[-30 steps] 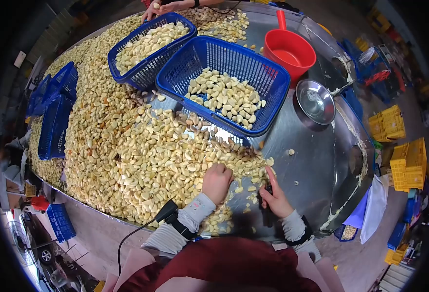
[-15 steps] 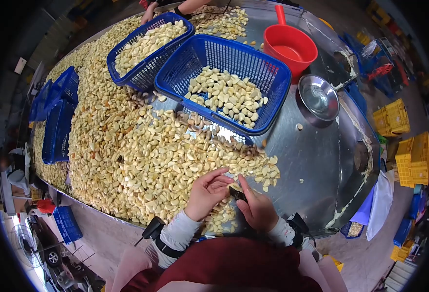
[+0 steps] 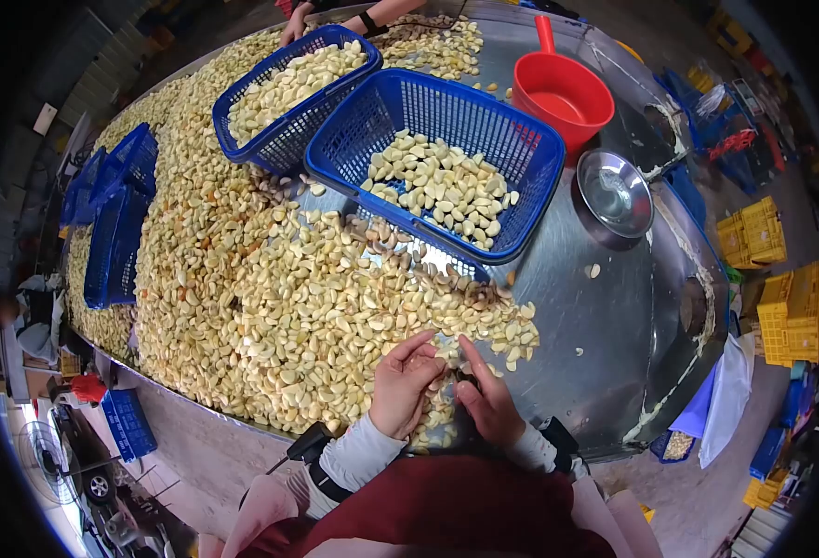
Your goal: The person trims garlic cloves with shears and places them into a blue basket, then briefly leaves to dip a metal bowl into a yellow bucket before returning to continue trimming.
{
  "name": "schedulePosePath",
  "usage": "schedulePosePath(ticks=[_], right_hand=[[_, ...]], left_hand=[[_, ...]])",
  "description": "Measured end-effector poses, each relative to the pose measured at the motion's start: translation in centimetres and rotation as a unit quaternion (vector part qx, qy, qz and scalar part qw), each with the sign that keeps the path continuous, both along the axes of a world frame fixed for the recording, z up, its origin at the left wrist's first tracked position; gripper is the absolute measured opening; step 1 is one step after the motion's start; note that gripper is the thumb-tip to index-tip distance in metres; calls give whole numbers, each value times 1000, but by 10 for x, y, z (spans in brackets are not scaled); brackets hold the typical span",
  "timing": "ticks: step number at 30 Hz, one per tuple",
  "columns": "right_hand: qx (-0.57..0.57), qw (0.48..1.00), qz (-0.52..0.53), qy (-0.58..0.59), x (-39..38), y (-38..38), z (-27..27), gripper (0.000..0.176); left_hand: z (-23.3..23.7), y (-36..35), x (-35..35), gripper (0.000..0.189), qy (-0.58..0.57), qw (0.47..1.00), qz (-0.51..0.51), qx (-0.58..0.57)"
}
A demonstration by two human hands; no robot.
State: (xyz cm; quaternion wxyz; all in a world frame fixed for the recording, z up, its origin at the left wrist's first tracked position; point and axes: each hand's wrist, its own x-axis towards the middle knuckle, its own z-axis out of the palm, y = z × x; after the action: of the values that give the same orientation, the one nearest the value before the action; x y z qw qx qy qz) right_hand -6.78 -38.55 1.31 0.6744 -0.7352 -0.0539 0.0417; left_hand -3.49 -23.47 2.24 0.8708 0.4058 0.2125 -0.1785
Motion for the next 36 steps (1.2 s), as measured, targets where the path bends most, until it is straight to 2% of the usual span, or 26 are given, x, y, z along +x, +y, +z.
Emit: schedulePosePath(ticks=[1,3,4,5,6,7,9,10,11,13,15,17,19,21,22,24,25,26,27,28,29,30,31,33,35,36], right_hand=[[0,1000,-2,0,2,0,-3,49],[-132,978,3,-162,5,-2,-11,50],[-133,978,1,-161,2,-5,-10,50],[-8,999,18,38,-2,-9,-9,51],[118,965,33,233,-5,-15,-8,52],[119,965,31,233,-7,-22,-10,52],[267,891,-32,367,-9,-41,-20,54],[227,895,-49,381,-13,-51,-25,56],[226,895,-50,382,-14,-59,-25,56],[175,905,-94,375,-14,-68,-21,54],[190,905,-99,367,-10,-75,-22,55],[202,902,-78,373,-8,-84,-28,53],[198,905,-80,367,-7,-88,-35,52],[193,906,-84,368,-9,-90,-38,50],[175,913,-96,356,-11,-88,-39,49],[159,919,-113,343,-16,-81,-44,48],[77,957,-91,266,-21,-76,-53,48],[-7,981,-67,184,-21,-71,-53,47],[-7,980,-70,184,-20,-69,-51,47],[-47,986,-66,146,-22,-68,-47,45],[-86,988,-60,109,-22,-66,-43,43],[-85,988,-61,110,-21,-66,-45,43],[-47,980,-95,169,-21,-67,-48,41],[-10,965,-128,227,-18,-72,-48,39],[13,963,-144,227,-19,-75,-46,38],[12,963,-147,227,-20,-77,-43,38]], left_hand=[[-1,0,-2,39,0,1000,-2,0],[-3,-2,-6,27,43,999,-17,-23],[-3,-4,-7,27,44,999,-19,-23],[-4,-6,-8,26,61,997,-25,-27],[-3,-7,-8,26,78,996,-32,-29],[-2,-8,-5,26,78,996,-34,-29],[6,-11,14,24,1,990,-131,53],[32,-18,37,22,-39,981,-126,143],[50,-25,62,23,-143,961,-107,213],[70,-39,117,25,-375,850,0,370],[100,-47,123,20,-496,632,89,589],[64,-50,93,13,-547,618,-148,546],[-13,-46,62,9,-537,502,-379,562],[-53,-42,48,11,-580,433,-378,577],[-62,-39,46,11,-580,433,-384,573],[-59,-36,50,9,-596,479,-314,563],[-62,-35,49,9,-598,478,-316,560],[-62,-34,47,10,-527,591,-322,519],[-63,-33,47,13,-444,693,-322,468],[-65,-30,48,14,-504,628,-296,514],[-61,-29,46,14,-503,628,-298,513],[-58,-29,46,15,-525,583,-331,524],[-56,-29,44,16,-546,536,-363,532],[-66,-40,37,15,-558,526,-323,555],[-70,-44,32,10,-532,432,-391,615],[-69,-45,33,10,-533,432,-391,613]])
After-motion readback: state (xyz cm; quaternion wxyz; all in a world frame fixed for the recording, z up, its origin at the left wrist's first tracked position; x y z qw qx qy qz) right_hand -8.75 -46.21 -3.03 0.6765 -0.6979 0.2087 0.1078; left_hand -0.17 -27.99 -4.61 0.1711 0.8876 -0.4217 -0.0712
